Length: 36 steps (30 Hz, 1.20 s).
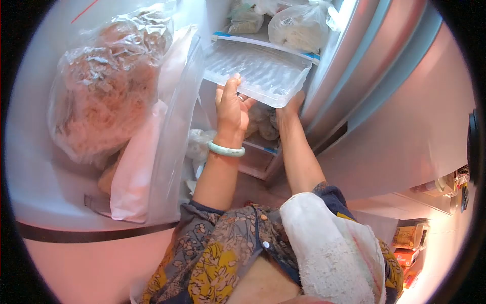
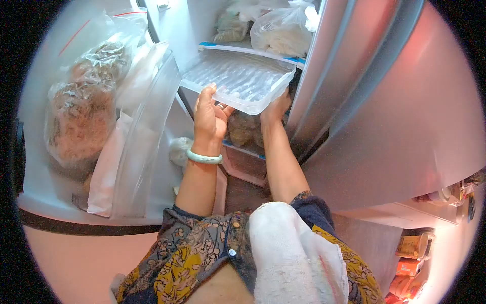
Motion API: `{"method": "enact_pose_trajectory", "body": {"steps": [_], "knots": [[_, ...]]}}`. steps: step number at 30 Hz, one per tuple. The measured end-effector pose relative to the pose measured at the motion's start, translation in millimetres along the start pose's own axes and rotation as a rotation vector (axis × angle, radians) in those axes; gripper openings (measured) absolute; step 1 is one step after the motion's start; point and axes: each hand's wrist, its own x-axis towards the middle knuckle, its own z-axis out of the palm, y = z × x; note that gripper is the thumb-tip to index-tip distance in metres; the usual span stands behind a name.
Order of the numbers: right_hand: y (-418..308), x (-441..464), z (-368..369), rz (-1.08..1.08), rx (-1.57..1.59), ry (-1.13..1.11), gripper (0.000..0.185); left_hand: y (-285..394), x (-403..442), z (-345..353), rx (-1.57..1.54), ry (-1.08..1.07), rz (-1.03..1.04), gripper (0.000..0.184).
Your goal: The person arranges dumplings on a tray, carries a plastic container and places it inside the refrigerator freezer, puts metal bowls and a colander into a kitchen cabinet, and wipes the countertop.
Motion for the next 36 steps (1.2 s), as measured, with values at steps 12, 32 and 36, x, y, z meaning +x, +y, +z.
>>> {"method": "enact_pose_trajectory", "body": {"steps": [12,32,36], "knots": [[-1,-17,-8,0.007,-0.043,-0.058,0.046,-39,35,-12,0.036,-0.126,0.001,0.037],[-3,-13,0,0.175,-0.042,0.097,0.042,-39,83,8,0.266,-0.173,-0.226,0.038],[-4,-11,-7,0.249,-0.052,0.115,0.041,-34,90,11,0.603,-0.126,-0.279,0.049]]}}
